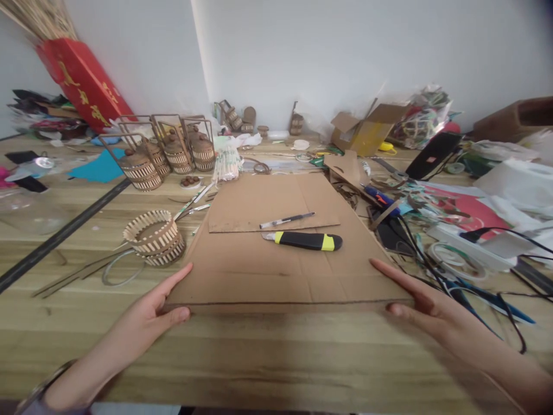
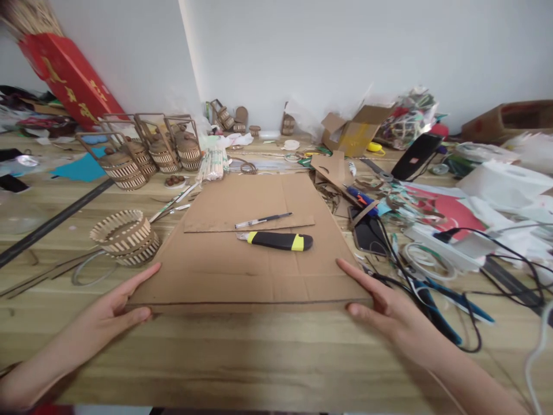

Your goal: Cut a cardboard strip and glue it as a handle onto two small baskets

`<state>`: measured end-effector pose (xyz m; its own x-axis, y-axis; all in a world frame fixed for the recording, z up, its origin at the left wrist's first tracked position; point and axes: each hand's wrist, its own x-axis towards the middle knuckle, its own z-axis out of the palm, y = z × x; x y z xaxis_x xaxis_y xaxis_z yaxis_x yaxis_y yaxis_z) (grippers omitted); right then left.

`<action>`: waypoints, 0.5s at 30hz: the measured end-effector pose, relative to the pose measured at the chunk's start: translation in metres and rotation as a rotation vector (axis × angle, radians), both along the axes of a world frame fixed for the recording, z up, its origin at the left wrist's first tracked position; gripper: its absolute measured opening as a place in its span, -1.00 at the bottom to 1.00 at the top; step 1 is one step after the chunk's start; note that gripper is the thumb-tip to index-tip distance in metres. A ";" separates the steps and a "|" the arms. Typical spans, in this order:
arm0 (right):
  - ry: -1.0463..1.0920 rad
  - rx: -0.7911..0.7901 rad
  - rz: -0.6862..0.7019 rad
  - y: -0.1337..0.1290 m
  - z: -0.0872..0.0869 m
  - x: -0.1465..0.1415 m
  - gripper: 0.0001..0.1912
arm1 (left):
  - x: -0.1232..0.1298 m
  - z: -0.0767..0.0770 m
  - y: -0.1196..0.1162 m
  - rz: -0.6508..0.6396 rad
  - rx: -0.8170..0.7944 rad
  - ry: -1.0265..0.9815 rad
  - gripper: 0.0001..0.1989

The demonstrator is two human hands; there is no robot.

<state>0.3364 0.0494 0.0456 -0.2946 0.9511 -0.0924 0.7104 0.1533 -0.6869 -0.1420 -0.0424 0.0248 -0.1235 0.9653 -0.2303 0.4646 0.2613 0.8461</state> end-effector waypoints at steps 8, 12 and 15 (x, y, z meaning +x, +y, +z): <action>-0.597 0.702 0.322 0.000 -0.024 0.021 -0.40 | -0.026 -0.016 -0.004 -0.238 0.310 0.774 -0.46; -0.839 0.962 0.390 -0.003 -0.027 0.013 -0.54 | -0.023 -0.014 -0.006 -0.278 0.333 1.113 -0.53; -0.792 0.987 0.463 -0.006 -0.031 0.003 -0.56 | -0.014 -0.017 -0.007 -0.306 0.551 1.208 -0.57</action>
